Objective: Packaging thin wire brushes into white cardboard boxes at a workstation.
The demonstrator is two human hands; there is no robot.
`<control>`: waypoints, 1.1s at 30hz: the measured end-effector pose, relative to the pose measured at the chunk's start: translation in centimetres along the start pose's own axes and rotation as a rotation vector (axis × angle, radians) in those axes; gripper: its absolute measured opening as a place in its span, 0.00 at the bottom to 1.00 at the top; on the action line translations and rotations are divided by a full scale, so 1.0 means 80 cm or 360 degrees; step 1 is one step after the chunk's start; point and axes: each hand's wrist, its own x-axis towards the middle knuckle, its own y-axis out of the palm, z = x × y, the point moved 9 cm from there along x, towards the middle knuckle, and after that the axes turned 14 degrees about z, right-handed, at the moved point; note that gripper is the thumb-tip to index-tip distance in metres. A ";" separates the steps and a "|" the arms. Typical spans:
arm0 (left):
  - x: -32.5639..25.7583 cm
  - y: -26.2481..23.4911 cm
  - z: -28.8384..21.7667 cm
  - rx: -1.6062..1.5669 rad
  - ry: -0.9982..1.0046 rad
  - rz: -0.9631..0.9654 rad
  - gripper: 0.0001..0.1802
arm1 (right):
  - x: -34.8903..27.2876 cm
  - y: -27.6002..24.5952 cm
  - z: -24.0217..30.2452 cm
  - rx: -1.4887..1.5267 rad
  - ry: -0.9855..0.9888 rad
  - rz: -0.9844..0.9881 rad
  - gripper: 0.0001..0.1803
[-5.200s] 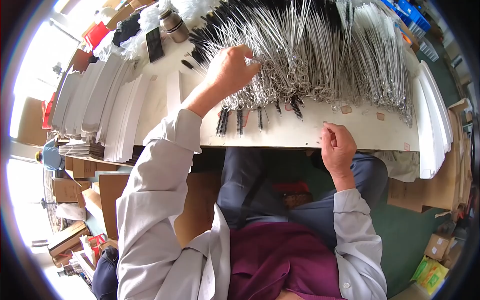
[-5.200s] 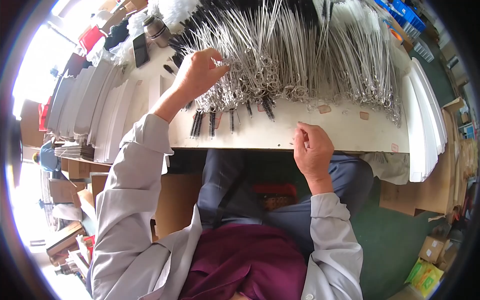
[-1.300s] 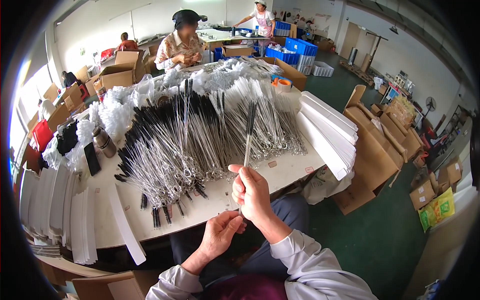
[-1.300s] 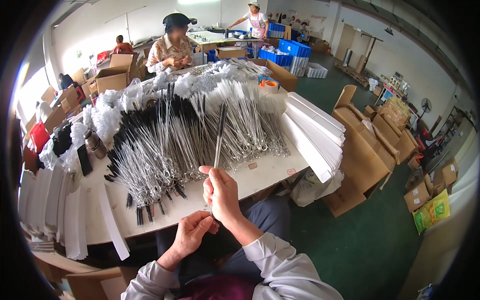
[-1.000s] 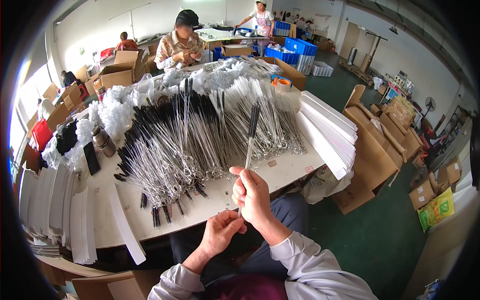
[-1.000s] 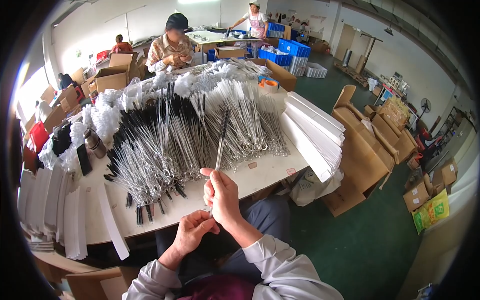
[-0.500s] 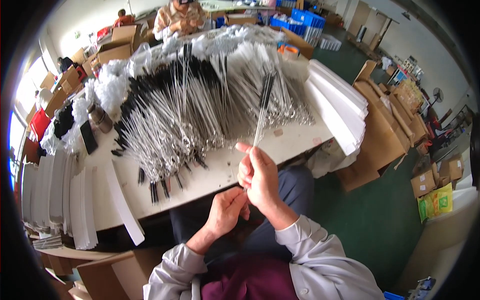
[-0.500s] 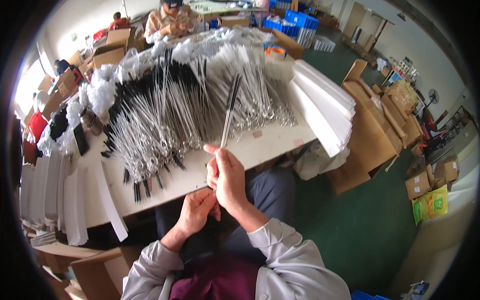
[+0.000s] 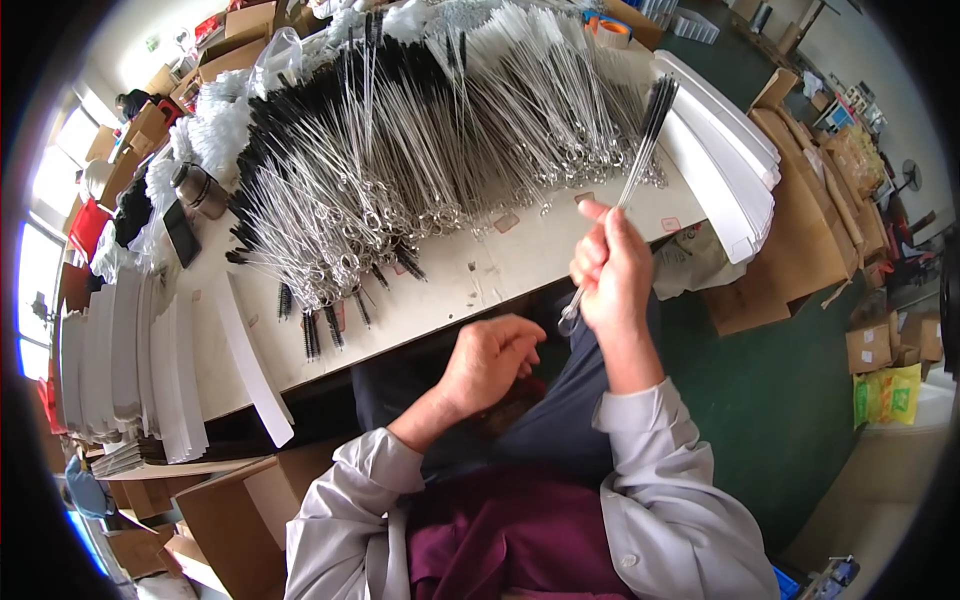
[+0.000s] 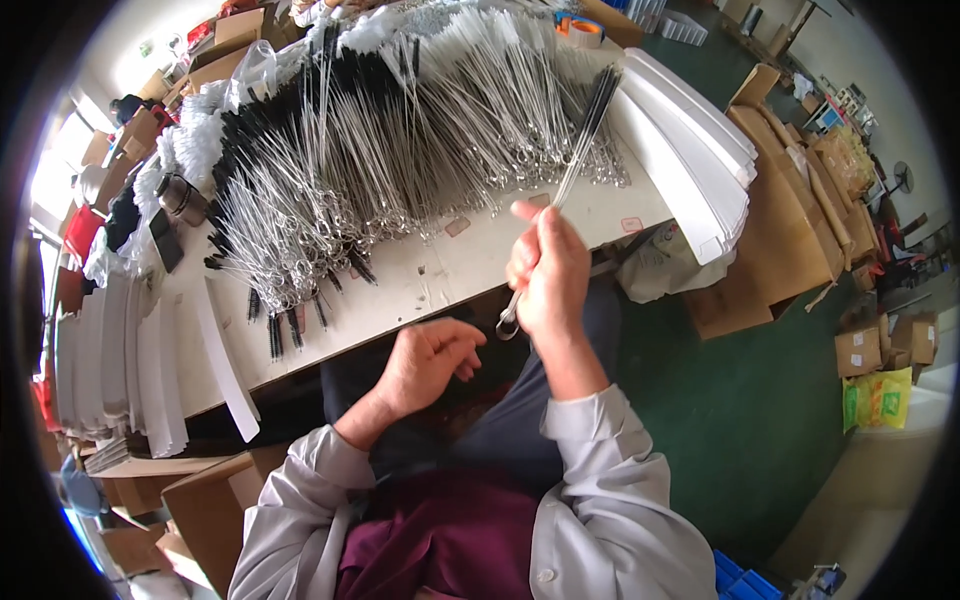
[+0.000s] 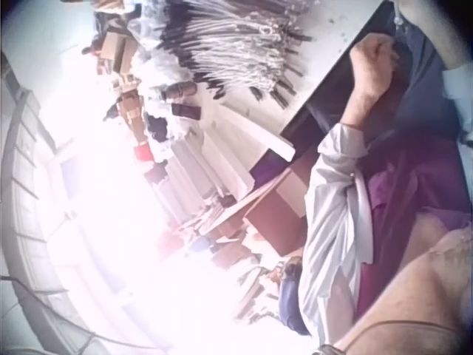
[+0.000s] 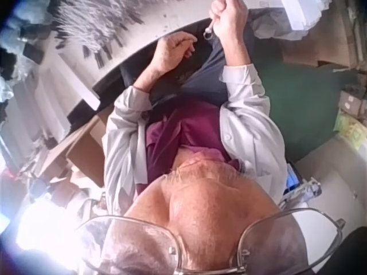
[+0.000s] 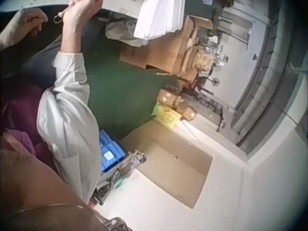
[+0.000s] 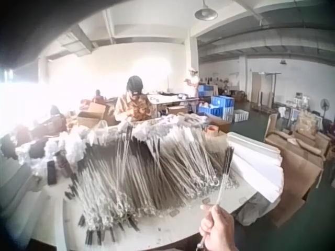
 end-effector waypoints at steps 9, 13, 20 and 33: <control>0.117 -0.080 -0.061 0.1163 0.0118 -0.0699 0.13 | 0.037 -0.086 -0.002 -0.0517 -0.0029 -0.0205 0.20; 0.162 -0.080 -0.058 0.1533 -0.0089 -0.0847 0.16 | 0.038 -0.095 -0.024 -0.0551 0.0000 -0.0221 0.21; 0.181 -0.084 -0.044 0.1510 -0.0180 -0.0883 0.12 | 0.036 -0.096 -0.023 -0.0545 -0.0017 -0.0173 0.22; 0.116 -0.092 -0.179 0.1208 0.0777 -0.0940 0.03 | 0.130 -0.020 -0.016 -0.0391 0.0150 0.0168 0.20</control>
